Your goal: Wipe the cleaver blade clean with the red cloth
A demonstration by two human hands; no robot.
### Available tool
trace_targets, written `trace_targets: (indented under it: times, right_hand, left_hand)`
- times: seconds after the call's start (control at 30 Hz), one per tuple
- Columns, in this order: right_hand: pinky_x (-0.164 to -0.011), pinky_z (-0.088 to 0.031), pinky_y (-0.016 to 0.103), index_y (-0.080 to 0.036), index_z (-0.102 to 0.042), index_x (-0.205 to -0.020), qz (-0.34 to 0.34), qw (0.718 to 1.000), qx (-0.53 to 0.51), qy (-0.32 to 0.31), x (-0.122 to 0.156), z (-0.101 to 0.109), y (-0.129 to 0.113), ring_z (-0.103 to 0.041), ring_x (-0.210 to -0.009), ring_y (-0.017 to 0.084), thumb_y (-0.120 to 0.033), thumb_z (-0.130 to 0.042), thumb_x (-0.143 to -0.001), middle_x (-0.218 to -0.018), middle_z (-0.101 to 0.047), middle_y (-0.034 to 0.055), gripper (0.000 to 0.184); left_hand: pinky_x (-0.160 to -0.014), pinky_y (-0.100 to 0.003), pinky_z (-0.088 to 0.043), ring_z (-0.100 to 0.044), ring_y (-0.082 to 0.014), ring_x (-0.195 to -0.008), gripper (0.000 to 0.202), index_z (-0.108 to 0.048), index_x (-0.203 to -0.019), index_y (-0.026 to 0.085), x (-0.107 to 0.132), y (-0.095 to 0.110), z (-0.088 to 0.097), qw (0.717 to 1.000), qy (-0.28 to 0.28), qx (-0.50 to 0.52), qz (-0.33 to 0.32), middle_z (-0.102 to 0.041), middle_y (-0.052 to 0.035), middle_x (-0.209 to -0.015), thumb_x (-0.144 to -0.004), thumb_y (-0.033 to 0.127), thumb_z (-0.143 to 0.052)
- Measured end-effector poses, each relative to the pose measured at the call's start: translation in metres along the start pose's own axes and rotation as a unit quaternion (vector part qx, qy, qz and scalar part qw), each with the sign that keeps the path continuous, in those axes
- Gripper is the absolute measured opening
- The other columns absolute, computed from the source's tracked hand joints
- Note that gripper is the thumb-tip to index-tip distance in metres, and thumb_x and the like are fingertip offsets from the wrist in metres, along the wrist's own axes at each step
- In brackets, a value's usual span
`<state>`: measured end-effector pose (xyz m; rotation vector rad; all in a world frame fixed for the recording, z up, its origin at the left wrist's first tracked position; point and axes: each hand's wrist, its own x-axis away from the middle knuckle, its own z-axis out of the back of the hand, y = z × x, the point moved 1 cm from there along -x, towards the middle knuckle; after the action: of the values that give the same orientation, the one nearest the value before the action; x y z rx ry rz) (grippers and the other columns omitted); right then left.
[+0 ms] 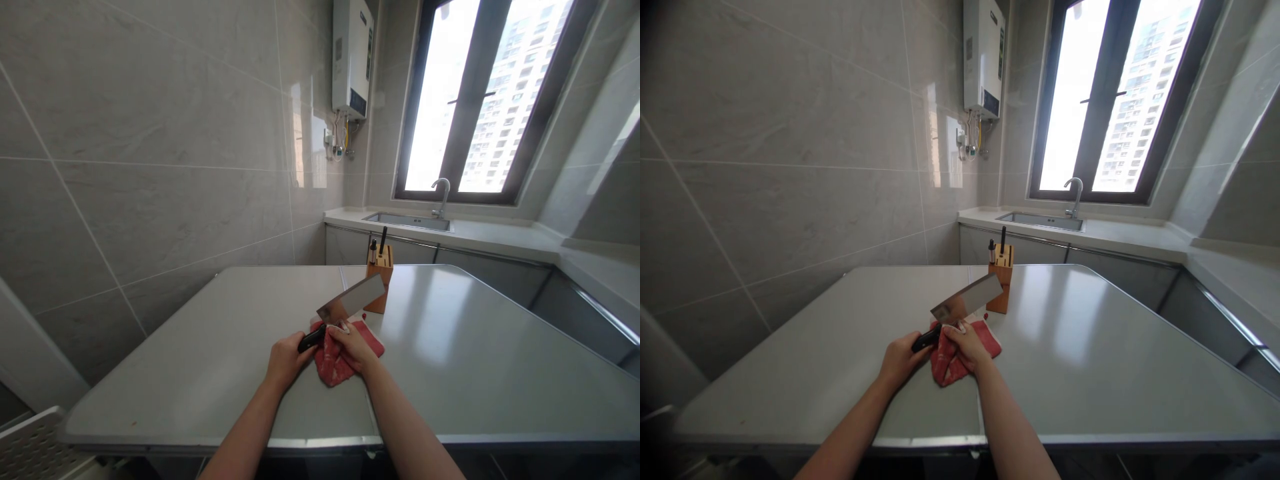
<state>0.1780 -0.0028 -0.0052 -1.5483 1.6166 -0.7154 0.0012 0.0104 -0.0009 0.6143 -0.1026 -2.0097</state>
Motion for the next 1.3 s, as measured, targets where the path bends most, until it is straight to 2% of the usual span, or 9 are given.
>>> trace_targets:
  times: [0.3, 0.57, 0.7, 0.87, 1.0, 1.1, 1.3]
  right_hand:
    - [-0.081, -0.049, 0.035, -0.016, -0.063, -0.091, -0.001, 1.000, 0.003, -0.029, 0.001, -0.002, -0.001, -0.064, -0.079, 0.019, -0.029, -0.073, -0.067, -0.089, -0.068, 0.0065, 0.030]
    - [-0.078, -0.049, 0.033, -0.017, -0.061, -0.089, 0.005, 1.000, 0.009, -0.001, -0.002, 0.003, 0.004, -0.064, -0.077, 0.018, -0.035, -0.074, -0.066, -0.083, -0.068, 0.0042, 0.032]
    - [-0.080, -0.049, 0.032, -0.021, -0.059, -0.093, 0.025, 0.999, -0.026, 0.021, -0.005, 0.005, 0.004, -0.064, -0.081, 0.018, -0.035, -0.073, -0.067, -0.086, -0.067, 0.0024, 0.034]
    - [-0.080, -0.049, 0.032, -0.021, -0.059, -0.089, 0.021, 0.999, -0.036, 0.032, -0.007, 0.006, 0.004, -0.064, -0.079, 0.017, -0.036, -0.075, -0.065, -0.085, -0.067, 0.0011, 0.033]
    - [-0.078, -0.050, 0.033, -0.019, -0.060, -0.087, -0.006, 0.999, -0.035, 0.012, -0.004, 0.006, 0.006, -0.063, -0.076, 0.018, -0.035, -0.076, -0.064, -0.081, -0.067, 0.0020, 0.032]
    - [-0.076, -0.050, 0.033, -0.018, -0.061, -0.090, -0.016, 0.999, -0.031, -0.002, 0.000, 0.006, 0.006, -0.063, -0.075, 0.017, -0.029, -0.078, -0.061, -0.082, -0.067, 0.0024, 0.035]
    - [-0.079, -0.049, 0.035, -0.014, -0.063, -0.088, -0.070, 0.994, 0.000, -0.080, 0.006, 0.003, 0.005, -0.064, -0.079, 0.019, -0.020, -0.081, -0.056, -0.085, -0.068, 0.0049, 0.037]
  left_hand:
    - [-0.058, -0.022, -0.031, -0.057, -0.0149, -0.064, 0.032, -0.055, -0.076, 0.020, 0.001, -0.002, -0.003, 1.000, 0.017, 0.006, 0.002, -0.064, -0.0012, -0.072, -0.085, 0.050, -0.048]
    - [-0.060, -0.022, -0.032, -0.058, -0.0163, -0.067, 0.033, -0.056, -0.078, 0.020, 0.000, -0.003, -0.004, 1.000, 0.023, 0.003, 0.015, -0.065, -0.0023, -0.075, -0.084, 0.051, -0.047]
    - [-0.059, -0.022, -0.032, -0.058, -0.0165, -0.067, 0.032, -0.057, -0.079, 0.020, -0.001, -0.003, -0.004, 0.999, 0.029, 0.006, 0.031, -0.065, -0.0027, -0.074, -0.084, 0.049, -0.048]
    - [-0.060, -0.022, -0.033, -0.059, -0.0159, -0.068, 0.029, -0.057, -0.078, 0.020, 0.000, 0.000, -0.001, 1.000, 0.012, 0.008, 0.020, -0.065, -0.0024, -0.076, -0.084, 0.048, -0.049]
    - [-0.059, -0.022, -0.032, -0.059, -0.0163, -0.068, 0.029, -0.058, -0.078, 0.020, 0.000, 0.003, 0.000, 1.000, -0.018, 0.003, -0.008, -0.066, -0.0022, -0.075, -0.083, 0.048, -0.050]
    - [-0.058, -0.023, -0.031, -0.060, -0.0174, -0.069, 0.029, -0.058, -0.077, 0.021, 0.000, 0.003, 0.000, 0.999, -0.032, -0.004, -0.017, -0.066, -0.0021, -0.074, -0.082, 0.049, -0.051]
    - [-0.060, -0.023, -0.032, -0.061, -0.0182, -0.072, 0.027, -0.060, -0.081, 0.021, 0.000, 0.003, 0.001, 0.999, -0.036, -0.004, -0.008, -0.067, -0.0027, -0.078, -0.082, 0.047, -0.052]
